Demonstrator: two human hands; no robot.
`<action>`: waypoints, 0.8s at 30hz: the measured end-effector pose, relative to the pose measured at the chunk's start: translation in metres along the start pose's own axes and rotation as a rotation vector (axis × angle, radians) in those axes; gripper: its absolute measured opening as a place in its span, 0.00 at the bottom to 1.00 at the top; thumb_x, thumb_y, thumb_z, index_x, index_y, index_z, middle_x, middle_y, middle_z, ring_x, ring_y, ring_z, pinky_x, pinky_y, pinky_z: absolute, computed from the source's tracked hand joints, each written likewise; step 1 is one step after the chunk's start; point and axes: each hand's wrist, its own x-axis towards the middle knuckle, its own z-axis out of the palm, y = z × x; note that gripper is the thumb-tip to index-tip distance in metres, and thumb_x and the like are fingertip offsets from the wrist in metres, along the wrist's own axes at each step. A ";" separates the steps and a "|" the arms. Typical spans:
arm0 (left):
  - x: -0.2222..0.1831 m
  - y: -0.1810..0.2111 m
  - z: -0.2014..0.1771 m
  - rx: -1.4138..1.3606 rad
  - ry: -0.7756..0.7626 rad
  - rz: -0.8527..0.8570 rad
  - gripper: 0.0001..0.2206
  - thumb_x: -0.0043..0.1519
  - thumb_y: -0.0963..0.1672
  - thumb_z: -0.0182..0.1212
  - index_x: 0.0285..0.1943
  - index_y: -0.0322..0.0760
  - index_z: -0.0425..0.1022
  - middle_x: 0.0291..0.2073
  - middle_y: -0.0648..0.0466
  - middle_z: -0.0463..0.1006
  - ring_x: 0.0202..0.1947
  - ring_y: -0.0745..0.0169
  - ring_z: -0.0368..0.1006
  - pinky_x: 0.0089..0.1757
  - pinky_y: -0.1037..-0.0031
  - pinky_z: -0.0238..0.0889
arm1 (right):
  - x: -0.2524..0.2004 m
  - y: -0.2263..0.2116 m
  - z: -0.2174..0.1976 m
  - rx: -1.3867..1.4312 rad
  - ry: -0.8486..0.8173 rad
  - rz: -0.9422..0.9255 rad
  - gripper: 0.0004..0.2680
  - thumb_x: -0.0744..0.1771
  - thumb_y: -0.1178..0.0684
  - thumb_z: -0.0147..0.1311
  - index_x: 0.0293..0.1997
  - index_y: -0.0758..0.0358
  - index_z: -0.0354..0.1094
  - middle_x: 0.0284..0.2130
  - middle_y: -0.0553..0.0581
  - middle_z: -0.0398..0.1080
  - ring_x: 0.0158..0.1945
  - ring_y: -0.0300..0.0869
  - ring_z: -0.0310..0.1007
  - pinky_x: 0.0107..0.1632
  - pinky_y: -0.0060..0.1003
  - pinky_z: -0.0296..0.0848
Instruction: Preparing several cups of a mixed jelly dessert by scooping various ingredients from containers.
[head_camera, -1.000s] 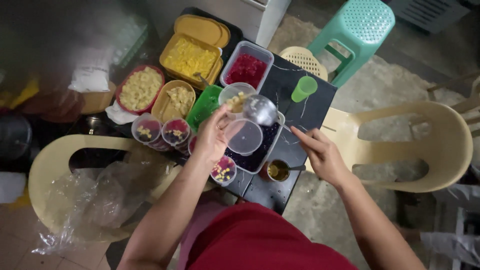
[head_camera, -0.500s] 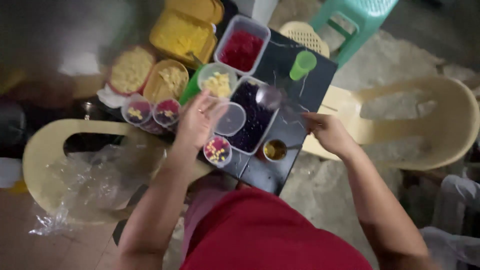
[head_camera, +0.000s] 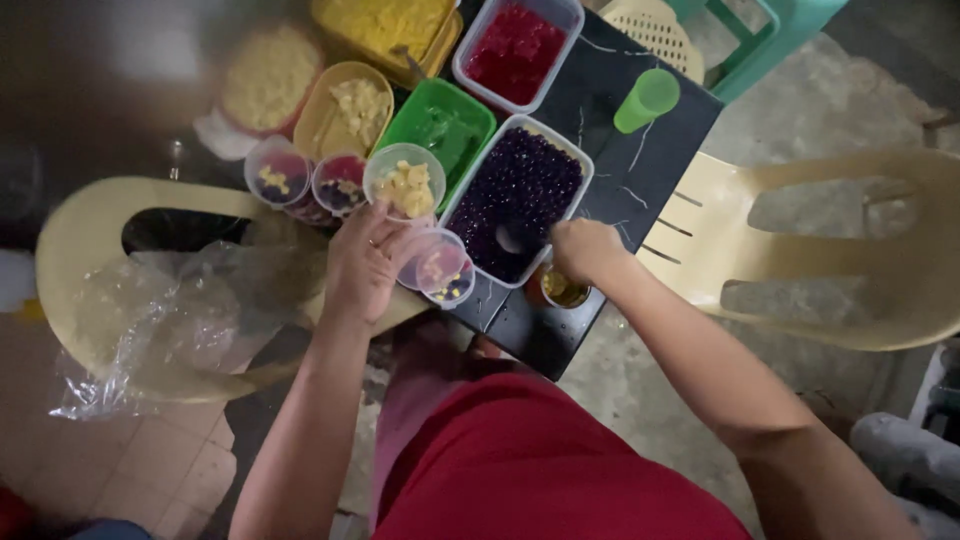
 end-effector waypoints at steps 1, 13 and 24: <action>-0.003 0.003 0.005 -0.003 0.007 0.000 0.14 0.69 0.47 0.58 0.55 0.30 0.72 0.46 0.45 0.78 0.53 0.47 0.78 0.55 0.54 0.73 | 0.007 -0.002 0.007 -0.003 -0.006 -0.004 0.08 0.63 0.53 0.57 0.40 0.64 0.77 0.38 0.68 0.77 0.45 0.58 0.80 0.46 0.52 0.79; 0.007 -0.001 -0.028 -0.015 0.073 0.018 0.20 0.68 0.47 0.59 0.63 0.26 0.70 0.56 0.43 0.75 0.57 0.51 0.74 0.59 0.53 0.73 | 0.035 -0.042 0.049 0.451 -0.051 -0.114 0.09 0.62 0.60 0.50 0.40 0.63 0.78 0.38 0.71 0.77 0.46 0.60 0.78 0.49 0.51 0.75; 0.002 0.008 -0.016 -0.016 0.002 0.006 0.19 0.67 0.48 0.60 0.60 0.29 0.71 0.51 0.42 0.79 0.53 0.46 0.78 0.54 0.52 0.74 | 0.029 -0.069 0.045 0.284 0.033 -0.155 0.10 0.64 0.57 0.49 0.43 0.69 0.75 0.39 0.73 0.76 0.46 0.62 0.77 0.50 0.54 0.76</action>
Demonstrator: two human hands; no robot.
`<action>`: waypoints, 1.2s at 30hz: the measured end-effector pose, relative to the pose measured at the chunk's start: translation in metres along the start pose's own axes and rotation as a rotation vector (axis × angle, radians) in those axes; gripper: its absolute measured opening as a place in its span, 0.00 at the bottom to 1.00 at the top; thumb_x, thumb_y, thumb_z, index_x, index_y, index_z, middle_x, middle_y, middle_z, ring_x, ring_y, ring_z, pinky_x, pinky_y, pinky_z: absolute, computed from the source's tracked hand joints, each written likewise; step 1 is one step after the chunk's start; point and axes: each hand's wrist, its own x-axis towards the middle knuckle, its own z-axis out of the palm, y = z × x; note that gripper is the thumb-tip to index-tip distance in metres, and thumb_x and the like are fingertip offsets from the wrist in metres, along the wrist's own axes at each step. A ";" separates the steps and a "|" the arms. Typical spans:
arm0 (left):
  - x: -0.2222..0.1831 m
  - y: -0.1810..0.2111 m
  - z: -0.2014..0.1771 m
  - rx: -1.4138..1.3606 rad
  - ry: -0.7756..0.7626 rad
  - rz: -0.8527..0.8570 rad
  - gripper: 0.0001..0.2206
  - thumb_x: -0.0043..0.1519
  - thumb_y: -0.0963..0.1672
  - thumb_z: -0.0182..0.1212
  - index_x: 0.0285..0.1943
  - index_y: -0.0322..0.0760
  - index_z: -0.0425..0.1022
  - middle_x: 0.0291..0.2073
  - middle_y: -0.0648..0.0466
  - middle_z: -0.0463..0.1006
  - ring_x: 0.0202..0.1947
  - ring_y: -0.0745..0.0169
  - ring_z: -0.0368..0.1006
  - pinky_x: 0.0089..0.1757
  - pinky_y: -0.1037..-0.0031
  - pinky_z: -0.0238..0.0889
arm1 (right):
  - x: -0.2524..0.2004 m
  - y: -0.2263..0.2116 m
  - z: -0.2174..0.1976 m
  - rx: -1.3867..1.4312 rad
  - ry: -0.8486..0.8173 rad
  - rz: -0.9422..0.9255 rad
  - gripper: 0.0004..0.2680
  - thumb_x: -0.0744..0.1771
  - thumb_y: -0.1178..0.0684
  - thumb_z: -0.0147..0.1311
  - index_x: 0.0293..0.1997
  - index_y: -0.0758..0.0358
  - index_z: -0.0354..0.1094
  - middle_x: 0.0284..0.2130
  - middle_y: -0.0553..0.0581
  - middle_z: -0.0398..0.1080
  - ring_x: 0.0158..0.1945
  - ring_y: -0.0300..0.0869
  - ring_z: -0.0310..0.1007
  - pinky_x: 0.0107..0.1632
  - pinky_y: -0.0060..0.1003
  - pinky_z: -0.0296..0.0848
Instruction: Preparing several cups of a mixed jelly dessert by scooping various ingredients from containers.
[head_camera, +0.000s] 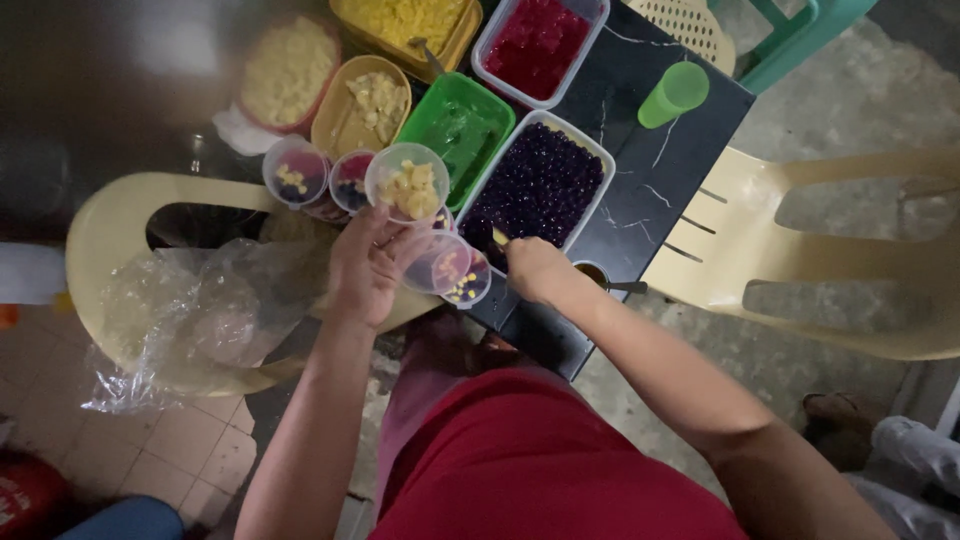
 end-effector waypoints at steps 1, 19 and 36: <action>0.000 0.001 0.000 0.000 0.000 0.002 0.19 0.67 0.48 0.60 0.60 0.29 0.71 0.51 0.42 0.79 0.53 0.46 0.78 0.54 0.52 0.74 | -0.001 -0.002 -0.002 -0.001 0.000 -0.001 0.10 0.64 0.57 0.49 0.43 0.69 0.75 0.39 0.73 0.76 0.46 0.62 0.77 0.50 0.54 0.76; -0.009 0.000 0.006 0.004 -0.005 0.024 0.18 0.69 0.46 0.56 0.62 0.27 0.71 0.55 0.43 0.79 0.58 0.49 0.75 0.58 0.57 0.73 | -0.015 0.016 0.009 0.084 0.012 -0.017 0.13 0.62 0.60 0.51 0.49 0.67 0.74 0.40 0.74 0.76 0.47 0.62 0.77 0.51 0.52 0.74; -0.012 -0.011 0.004 0.070 0.101 -0.003 0.14 0.67 0.46 0.63 0.55 0.30 0.73 0.44 0.46 0.79 0.44 0.54 0.77 0.50 0.59 0.75 | -0.049 0.032 0.119 1.368 0.185 0.124 0.16 0.71 0.59 0.40 0.67 0.62 0.66 0.25 0.46 0.63 0.20 0.31 0.56 0.22 0.27 0.57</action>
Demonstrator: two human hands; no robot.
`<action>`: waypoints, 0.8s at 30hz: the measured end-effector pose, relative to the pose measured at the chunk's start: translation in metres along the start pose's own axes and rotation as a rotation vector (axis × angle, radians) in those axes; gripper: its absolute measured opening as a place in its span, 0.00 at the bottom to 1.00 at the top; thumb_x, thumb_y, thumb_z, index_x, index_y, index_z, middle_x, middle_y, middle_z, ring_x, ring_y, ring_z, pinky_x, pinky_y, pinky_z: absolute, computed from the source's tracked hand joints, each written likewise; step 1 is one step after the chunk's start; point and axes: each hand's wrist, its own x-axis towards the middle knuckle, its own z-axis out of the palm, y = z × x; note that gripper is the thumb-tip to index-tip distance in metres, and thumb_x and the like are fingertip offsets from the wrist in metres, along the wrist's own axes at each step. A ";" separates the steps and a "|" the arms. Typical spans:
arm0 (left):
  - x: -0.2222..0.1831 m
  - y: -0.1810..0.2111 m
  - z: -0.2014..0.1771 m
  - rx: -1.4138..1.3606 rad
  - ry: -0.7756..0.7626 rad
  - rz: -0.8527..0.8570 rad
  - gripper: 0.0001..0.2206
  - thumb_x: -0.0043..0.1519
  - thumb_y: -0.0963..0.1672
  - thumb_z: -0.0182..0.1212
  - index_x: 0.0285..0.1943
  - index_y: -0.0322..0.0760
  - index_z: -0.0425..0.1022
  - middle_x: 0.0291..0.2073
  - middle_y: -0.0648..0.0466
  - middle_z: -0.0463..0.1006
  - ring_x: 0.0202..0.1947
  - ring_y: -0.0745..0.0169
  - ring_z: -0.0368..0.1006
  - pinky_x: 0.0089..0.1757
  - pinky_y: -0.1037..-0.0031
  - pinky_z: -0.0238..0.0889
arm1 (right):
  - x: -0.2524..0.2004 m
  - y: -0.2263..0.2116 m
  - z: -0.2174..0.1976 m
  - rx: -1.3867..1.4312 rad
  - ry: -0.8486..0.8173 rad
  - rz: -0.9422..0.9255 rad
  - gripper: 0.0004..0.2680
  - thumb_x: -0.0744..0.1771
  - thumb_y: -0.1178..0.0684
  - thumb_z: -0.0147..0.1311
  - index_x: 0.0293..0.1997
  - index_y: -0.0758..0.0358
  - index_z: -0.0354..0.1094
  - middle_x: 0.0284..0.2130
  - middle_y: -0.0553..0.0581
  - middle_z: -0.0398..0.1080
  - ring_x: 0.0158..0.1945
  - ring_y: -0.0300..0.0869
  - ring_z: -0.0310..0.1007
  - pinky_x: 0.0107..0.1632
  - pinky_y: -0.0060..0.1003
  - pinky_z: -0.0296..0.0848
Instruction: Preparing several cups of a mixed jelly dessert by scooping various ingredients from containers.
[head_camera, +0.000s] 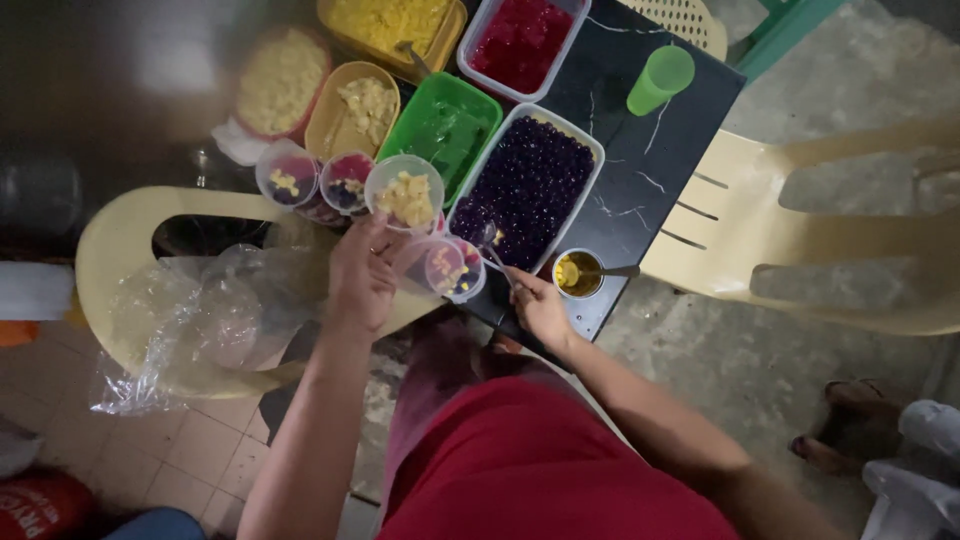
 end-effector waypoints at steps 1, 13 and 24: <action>0.002 -0.001 -0.002 0.001 -0.001 0.000 0.14 0.67 0.46 0.63 0.55 0.30 0.73 0.44 0.46 0.79 0.44 0.54 0.77 0.50 0.59 0.75 | 0.000 0.001 -0.001 0.001 0.001 -0.001 0.16 0.71 0.59 0.40 0.67 0.62 0.66 0.25 0.46 0.63 0.20 0.31 0.56 0.22 0.27 0.57; 0.017 -0.006 0.001 0.142 -0.047 -0.066 0.17 0.68 0.46 0.58 0.58 0.26 0.71 0.43 0.46 0.76 0.48 0.50 0.78 0.46 0.65 0.79 | -0.039 -0.048 -0.039 -0.174 0.143 -0.067 0.15 0.71 0.61 0.43 0.65 0.59 0.68 0.28 0.48 0.67 0.22 0.31 0.59 0.24 0.28 0.61; 0.048 -0.038 0.041 0.239 -0.156 -0.221 0.20 0.65 0.45 0.60 0.63 0.28 0.67 0.49 0.42 0.72 0.53 0.47 0.75 0.44 0.50 0.82 | -0.088 -0.181 -0.068 -0.357 0.196 -0.183 0.15 0.71 0.58 0.45 0.65 0.60 0.70 0.25 0.48 0.67 0.22 0.32 0.58 0.25 0.30 0.61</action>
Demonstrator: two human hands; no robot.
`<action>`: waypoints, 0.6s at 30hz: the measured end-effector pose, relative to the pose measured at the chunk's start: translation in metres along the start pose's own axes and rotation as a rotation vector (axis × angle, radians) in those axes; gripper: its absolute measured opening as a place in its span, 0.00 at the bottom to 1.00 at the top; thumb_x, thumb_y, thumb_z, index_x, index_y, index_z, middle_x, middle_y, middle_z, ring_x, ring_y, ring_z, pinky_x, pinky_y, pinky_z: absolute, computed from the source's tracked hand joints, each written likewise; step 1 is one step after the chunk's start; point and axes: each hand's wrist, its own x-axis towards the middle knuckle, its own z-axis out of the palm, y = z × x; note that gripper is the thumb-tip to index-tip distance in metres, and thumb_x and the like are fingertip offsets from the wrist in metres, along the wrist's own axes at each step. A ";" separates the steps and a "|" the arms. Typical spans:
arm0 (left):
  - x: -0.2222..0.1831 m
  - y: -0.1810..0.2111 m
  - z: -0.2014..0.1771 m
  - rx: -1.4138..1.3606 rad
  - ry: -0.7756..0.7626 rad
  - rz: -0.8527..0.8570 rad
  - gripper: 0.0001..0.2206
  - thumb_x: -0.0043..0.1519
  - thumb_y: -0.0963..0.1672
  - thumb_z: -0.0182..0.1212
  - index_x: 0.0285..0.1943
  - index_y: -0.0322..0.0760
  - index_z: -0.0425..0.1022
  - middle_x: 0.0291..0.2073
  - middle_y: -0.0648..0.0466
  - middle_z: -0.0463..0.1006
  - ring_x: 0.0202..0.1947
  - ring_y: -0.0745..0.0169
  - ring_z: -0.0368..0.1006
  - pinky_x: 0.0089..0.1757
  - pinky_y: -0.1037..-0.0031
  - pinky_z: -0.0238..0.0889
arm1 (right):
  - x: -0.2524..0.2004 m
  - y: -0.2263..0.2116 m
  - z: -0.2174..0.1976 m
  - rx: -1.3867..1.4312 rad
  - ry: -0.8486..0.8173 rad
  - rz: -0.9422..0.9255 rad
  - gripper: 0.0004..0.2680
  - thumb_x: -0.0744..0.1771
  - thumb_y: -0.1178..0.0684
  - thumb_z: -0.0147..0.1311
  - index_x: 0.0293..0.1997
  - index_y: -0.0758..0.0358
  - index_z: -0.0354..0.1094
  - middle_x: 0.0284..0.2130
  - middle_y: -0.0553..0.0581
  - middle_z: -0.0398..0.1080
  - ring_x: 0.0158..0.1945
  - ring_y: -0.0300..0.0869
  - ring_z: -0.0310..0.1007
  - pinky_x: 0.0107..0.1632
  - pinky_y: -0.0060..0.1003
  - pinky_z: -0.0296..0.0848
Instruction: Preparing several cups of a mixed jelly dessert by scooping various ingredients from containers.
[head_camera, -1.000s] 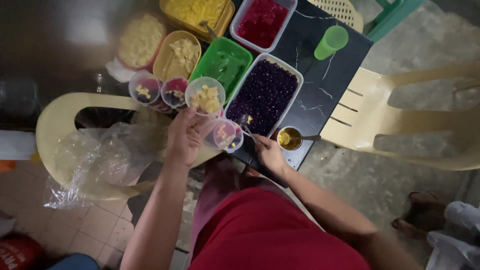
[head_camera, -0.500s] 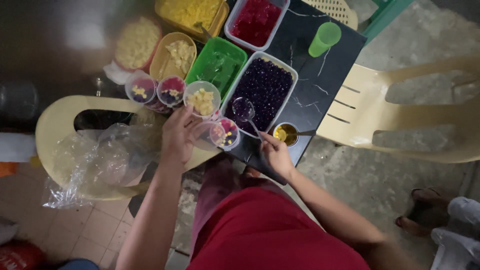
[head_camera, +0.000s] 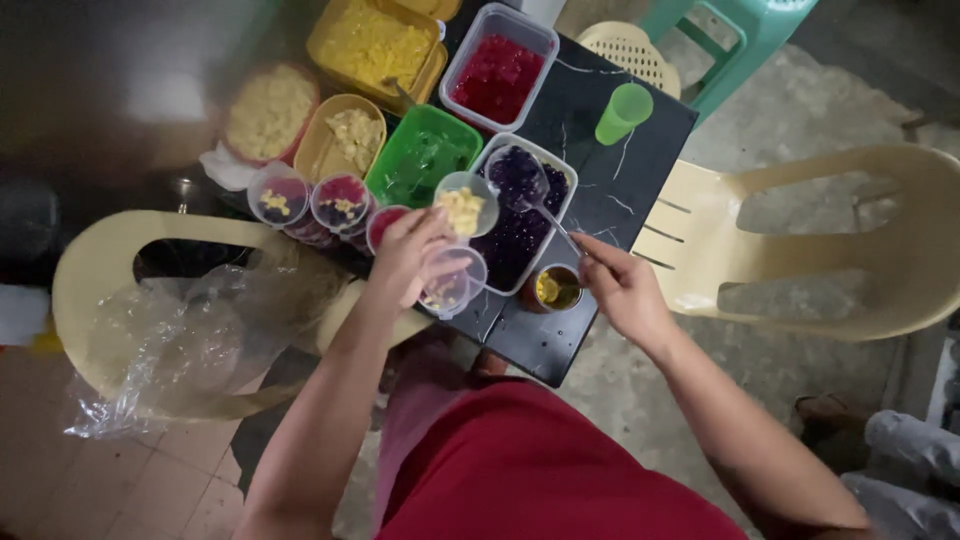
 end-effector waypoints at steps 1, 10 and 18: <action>-0.014 0.017 0.019 0.000 -0.004 0.001 0.20 0.65 0.45 0.60 0.63 0.28 0.67 0.49 0.42 0.72 0.53 0.47 0.75 0.44 0.50 0.82 | 0.000 -0.003 -0.002 -0.001 0.004 -0.002 0.15 0.71 0.58 0.45 0.65 0.60 0.70 0.25 0.48 0.67 0.22 0.32 0.58 0.25 0.30 0.61; -0.009 0.012 0.018 0.004 -0.171 -0.045 0.22 0.67 0.48 0.56 0.67 0.36 0.62 0.62 0.45 0.66 0.66 0.36 0.63 0.50 0.45 0.76 | -0.018 -0.068 -0.011 -0.711 0.023 -0.595 0.18 0.63 0.63 0.53 0.60 0.55 0.73 0.36 0.59 0.76 0.34 0.52 0.76 0.38 0.44 0.74; -0.013 0.014 0.011 -0.131 -0.272 -0.059 0.24 0.69 0.46 0.55 0.73 0.39 0.56 0.67 0.43 0.65 0.70 0.39 0.61 0.55 0.48 0.74 | -0.010 -0.066 -0.029 -0.636 0.025 -0.529 0.17 0.64 0.66 0.54 0.59 0.55 0.75 0.32 0.59 0.71 0.36 0.46 0.73 0.42 0.39 0.74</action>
